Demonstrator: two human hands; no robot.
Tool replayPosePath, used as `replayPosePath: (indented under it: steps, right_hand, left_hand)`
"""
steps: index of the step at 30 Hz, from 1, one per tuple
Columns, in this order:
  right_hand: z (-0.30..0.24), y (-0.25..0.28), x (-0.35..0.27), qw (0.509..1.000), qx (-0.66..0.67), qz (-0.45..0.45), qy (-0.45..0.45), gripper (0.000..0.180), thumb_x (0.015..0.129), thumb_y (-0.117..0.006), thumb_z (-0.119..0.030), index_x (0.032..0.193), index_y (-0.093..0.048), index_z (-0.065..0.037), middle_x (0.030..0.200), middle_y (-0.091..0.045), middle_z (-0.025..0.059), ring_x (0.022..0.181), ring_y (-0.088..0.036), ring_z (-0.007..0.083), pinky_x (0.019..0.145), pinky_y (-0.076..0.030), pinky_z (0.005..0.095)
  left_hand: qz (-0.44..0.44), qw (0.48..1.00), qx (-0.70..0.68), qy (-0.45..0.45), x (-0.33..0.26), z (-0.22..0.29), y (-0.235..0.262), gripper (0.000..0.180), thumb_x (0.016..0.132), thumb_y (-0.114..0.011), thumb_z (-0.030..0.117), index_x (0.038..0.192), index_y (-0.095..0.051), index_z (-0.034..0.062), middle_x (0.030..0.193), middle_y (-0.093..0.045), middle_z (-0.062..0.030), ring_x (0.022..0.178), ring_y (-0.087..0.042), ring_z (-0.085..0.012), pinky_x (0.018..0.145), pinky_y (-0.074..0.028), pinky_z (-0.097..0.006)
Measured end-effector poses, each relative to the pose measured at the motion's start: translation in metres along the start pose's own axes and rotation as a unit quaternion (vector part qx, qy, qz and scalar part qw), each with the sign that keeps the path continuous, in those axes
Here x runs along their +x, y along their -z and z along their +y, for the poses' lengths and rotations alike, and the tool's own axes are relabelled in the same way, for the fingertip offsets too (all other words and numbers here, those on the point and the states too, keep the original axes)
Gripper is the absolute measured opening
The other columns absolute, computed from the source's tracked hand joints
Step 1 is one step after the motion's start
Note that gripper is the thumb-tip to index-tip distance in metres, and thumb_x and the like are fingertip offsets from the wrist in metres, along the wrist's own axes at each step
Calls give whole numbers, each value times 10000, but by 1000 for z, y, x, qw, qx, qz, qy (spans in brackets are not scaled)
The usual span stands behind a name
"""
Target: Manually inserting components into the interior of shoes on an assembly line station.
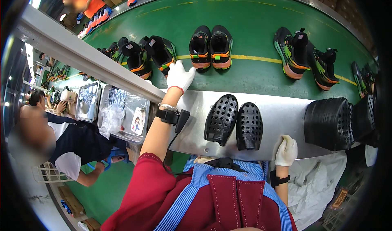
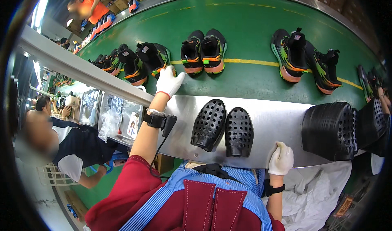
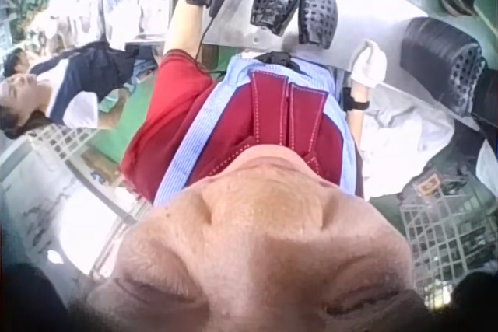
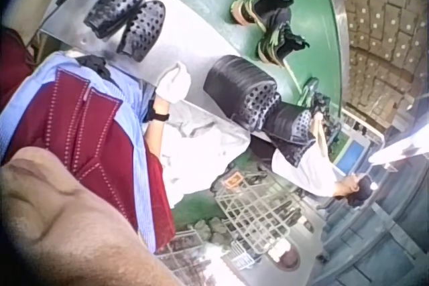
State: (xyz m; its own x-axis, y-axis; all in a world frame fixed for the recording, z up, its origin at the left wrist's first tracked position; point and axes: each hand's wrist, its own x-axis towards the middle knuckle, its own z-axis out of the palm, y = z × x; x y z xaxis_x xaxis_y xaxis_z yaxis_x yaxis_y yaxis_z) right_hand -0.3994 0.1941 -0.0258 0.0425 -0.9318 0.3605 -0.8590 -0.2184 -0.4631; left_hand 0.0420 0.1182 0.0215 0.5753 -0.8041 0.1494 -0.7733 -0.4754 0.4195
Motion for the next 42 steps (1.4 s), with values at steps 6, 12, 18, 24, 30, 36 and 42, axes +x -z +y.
replayPosePath:
  steps: [6, 12, 18, 24, 30, 36, 42]
  right_hand:
    - [2, -1, -2, 1000, 4, 11, -8, 111, 840, -572, -34, 881, -665, -78, 789, -623, 106, 763, -597, 304, 699, -477, 396]
    - [1, 0, -2, 1000, 1, 6, -4, 111, 839, -570, -34, 871, -664, -85, 780, -617, 103, 750, -591, 301, 684, -472, 395]
    - [-2, 2, -1, 1000, 12, 11, 3, 116, 840, -564, -37, 870, -664, -87, 777, -615, 102, 751, -591, 301, 683, -473, 395]
    - [-3, -1, -1, 1000, 29, -2, 10, 123, 845, -559, -30, 890, -665, -73, 778, -615, 110, 766, -594, 307, 702, -473, 398]
    - [0, -11, -10, 999, 42, -13, 23, 123, 890, -534, -40, 946, -643, -37, 858, -615, 144, 816, -584, 329, 737, -459, 402]
    - [16, -16, -19, 998, 41, -30, 32, 159, 896, -509, -19, 988, -639, -4, 887, -619, 143, 841, -587, 320, 775, -466, 389]
    - [17, -21, -14, 995, 8, -92, 31, 200, 952, -488, -101, 1075, -616, -10, 1006, -628, 137, 961, -593, 291, 873, -451, 353]
  left_hand:
    - [15, 998, 53, 28, -1, -5, -7, 629, 780, -629, 457, 1214, -526, 13, 1151, -558, -242, 1080, -562, -388, 933, -452, -429]
    - [2, 993, 87, 78, -2, 1, -5, 613, 781, -665, 411, 1200, -507, -7, 1180, -524, -224, 1102, -525, -392, 925, -463, -447]
    - [-13, 976, 159, 146, 13, -15, -7, 614, 792, -635, 435, 1250, -523, 43, 1294, -454, -254, 1185, -467, -418, 970, -442, -438]
    - [-4, 994, 113, 1, -15, -17, -9, 580, 794, -658, 308, 1263, -479, 17, 1442, -312, -245, 1303, -356, -412, 1077, -355, -429]
    - [-54, 984, 7, -169, -82, -28, 24, 537, 831, -591, 190, 1315, -470, -9, 1407, -369, -276, 1312, -366, -409, 1094, -331, -426]
    - [-101, 956, -80, -264, -160, -61, 43, 488, 847, -573, 162, 1297, -472, 3, 1355, -435, -227, 1221, -478, -371, 1031, -407, -416]
    - [-90, 934, -7, -346, -180, -103, 40, 492, 796, -602, 167, 1250, -524, -7, 1313, -477, -195, 1260, -434, -354, 1060, -374, -432]
